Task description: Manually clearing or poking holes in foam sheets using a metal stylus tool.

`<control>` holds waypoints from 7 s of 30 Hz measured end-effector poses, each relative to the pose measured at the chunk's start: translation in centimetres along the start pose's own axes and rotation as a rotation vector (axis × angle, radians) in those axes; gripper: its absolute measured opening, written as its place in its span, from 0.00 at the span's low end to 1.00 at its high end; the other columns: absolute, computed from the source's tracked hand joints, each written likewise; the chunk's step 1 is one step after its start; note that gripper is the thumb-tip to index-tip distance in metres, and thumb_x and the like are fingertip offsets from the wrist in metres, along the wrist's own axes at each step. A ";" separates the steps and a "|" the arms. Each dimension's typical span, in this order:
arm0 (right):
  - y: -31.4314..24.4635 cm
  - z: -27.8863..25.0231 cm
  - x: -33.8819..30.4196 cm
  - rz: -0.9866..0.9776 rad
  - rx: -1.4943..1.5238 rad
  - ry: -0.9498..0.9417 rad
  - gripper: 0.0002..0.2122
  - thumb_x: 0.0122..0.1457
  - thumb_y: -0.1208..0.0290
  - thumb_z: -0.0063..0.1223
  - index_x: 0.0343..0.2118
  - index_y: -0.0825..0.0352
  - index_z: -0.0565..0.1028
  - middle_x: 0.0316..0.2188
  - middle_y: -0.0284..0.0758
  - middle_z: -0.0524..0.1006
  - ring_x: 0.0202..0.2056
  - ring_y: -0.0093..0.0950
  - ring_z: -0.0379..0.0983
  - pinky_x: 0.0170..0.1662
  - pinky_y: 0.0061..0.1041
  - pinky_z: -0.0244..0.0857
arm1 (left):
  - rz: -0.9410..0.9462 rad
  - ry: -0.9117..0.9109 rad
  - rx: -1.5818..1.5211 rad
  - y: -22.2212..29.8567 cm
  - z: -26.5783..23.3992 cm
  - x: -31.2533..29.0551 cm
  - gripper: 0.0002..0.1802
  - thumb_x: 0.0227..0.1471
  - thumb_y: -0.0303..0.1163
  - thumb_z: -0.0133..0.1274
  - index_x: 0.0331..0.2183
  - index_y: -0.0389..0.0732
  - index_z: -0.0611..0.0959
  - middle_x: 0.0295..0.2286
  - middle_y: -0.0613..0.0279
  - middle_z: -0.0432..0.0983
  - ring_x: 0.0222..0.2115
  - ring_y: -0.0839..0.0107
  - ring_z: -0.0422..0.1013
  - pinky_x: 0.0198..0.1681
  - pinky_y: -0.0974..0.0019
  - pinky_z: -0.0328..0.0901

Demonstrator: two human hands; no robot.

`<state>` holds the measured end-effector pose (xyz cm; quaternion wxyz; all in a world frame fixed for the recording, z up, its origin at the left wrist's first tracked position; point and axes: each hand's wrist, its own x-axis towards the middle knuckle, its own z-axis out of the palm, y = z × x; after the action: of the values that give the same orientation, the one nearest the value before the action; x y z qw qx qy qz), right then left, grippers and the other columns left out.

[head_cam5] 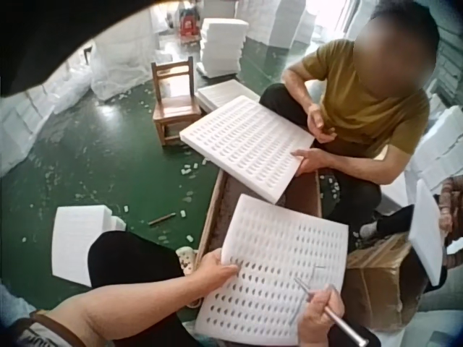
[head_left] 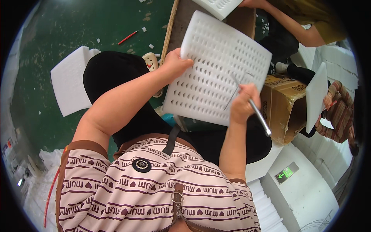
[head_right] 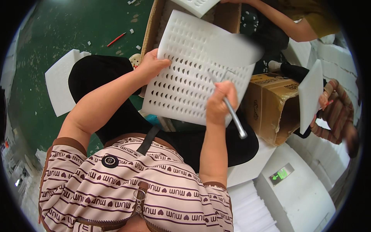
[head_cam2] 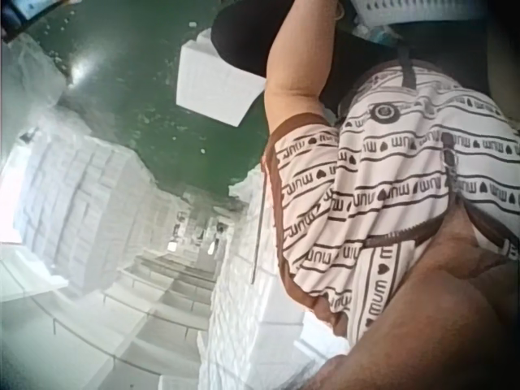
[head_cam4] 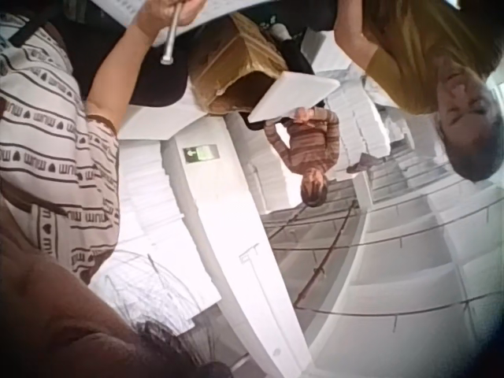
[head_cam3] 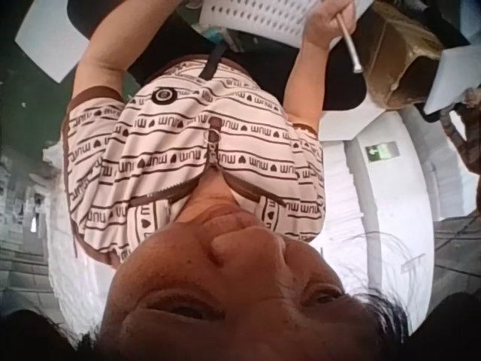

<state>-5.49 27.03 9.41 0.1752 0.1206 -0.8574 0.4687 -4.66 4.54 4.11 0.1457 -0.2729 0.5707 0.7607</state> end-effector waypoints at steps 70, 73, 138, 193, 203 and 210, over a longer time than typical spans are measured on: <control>5.8 3.6 4.3 0.256 0.054 -0.179 0.21 0.66 0.61 0.41 0.19 0.68 0.70 0.15 0.27 0.66 0.21 0.20 0.59 0.29 0.19 0.58 | 0.071 -0.056 0.336 0.7 -0.9 -0.3 0.20 0.46 0.29 0.50 0.44 0.34 0.75 0.33 0.52 0.78 0.30 0.64 0.77 0.33 0.67 0.72; 5.9 2.4 4.6 0.473 0.328 0.033 0.20 0.66 0.60 0.41 0.20 0.68 0.71 0.17 0.28 0.68 0.23 0.21 0.61 0.30 0.19 0.59 | 0.055 -0.028 0.356 0.9 -0.8 -0.5 0.21 0.46 0.29 0.50 0.44 0.34 0.75 0.33 0.52 0.78 0.30 0.64 0.77 0.33 0.67 0.72; 7.6 -1.3 -2.4 0.614 -0.289 -0.208 0.17 0.53 0.57 0.58 0.21 0.68 0.72 0.16 0.35 0.72 0.18 0.30 0.65 0.27 0.28 0.65 | -0.203 -0.313 -0.207 -0.2 -2.0 0.9 0.23 0.49 0.26 0.52 0.49 0.34 0.72 0.42 0.43 0.75 0.40 0.52 0.74 0.42 0.49 0.71; 3.8 4.9 -1.8 -0.083 -0.260 -0.273 0.07 0.64 0.73 0.43 0.29 0.67 0.71 0.24 0.31 0.72 0.24 0.26 0.66 0.32 0.23 0.64 | -0.124 -0.187 -0.098 -0.1 -0.7 0.5 0.19 0.48 0.25 0.57 0.44 0.36 0.76 0.34 0.51 0.79 0.31 0.63 0.77 0.36 0.60 0.73; 3.8 2.3 0.5 0.412 0.286 0.043 0.12 0.68 0.65 0.40 0.31 0.67 0.70 0.25 0.30 0.73 0.26 0.20 0.68 0.33 0.18 0.65 | -0.463 -0.214 -0.266 4.3 -1.4 -0.2 0.21 0.48 0.28 0.56 0.46 0.36 0.74 0.38 0.47 0.77 0.36 0.58 0.76 0.39 0.55 0.72; 2.8 3.1 0.7 0.324 0.203 -0.021 0.12 0.68 0.65 0.40 0.31 0.66 0.70 0.24 0.30 0.73 0.26 0.21 0.69 0.33 0.19 0.65 | -0.145 -0.175 -0.213 2.0 -1.6 1.5 0.22 0.47 0.28 0.55 0.46 0.36 0.74 0.38 0.47 0.76 0.36 0.58 0.75 0.39 0.55 0.71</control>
<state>-7.71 25.89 6.04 0.0754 0.0030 -0.8158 0.5735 -6.56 2.29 4.53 0.2199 -0.2599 0.4507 0.8252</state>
